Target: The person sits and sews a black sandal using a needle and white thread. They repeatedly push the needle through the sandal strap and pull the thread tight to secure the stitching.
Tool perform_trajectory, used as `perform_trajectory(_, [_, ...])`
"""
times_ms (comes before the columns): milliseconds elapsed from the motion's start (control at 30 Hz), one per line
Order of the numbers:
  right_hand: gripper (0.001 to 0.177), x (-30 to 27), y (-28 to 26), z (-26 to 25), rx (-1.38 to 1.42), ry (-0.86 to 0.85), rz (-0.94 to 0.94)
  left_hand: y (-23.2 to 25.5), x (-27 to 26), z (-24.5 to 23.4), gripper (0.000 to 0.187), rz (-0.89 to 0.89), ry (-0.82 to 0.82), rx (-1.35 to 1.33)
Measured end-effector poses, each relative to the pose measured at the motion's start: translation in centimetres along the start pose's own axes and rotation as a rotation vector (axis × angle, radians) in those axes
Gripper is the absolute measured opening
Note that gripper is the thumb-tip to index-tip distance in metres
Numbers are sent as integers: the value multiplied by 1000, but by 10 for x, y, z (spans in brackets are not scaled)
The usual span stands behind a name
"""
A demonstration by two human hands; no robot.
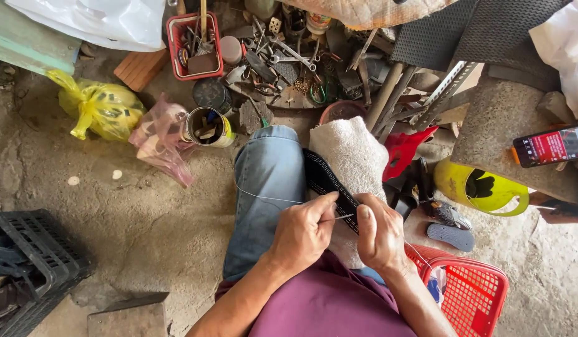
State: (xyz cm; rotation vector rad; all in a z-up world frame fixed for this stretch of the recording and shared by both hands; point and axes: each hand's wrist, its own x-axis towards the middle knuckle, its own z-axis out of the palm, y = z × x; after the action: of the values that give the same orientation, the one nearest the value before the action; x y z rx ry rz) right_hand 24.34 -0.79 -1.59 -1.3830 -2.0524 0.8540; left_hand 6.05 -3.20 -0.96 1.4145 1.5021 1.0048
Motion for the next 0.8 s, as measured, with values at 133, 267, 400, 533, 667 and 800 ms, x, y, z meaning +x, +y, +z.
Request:
perform_trajectory(133, [48, -5, 15, -4, 71, 42, 29, -1, 3, 6, 26, 85, -16, 100])
perform_trajectory(267, [35, 4, -2, -18, 154, -35, 86, -2, 2, 8, 28, 103, -61, 226])
perform_trajectory(400, [26, 3, -8, -31, 129, -33, 240, 15, 5, -3, 28, 114, -134, 293])
perform_trajectory(533, [30, 7, -4, -41, 262, -106, 487, 32, 7, -23, 35, 117, -164, 366])
perform_trajectory(667, [29, 19, -16, -48, 324, -141, 610, 22, 0, -29, 40, 236, -222, 349])
perform_trajectory(800, [32, 14, -3, -42, 336, -144, 614, 19, -1, -28, 58, 202, -289, 442])
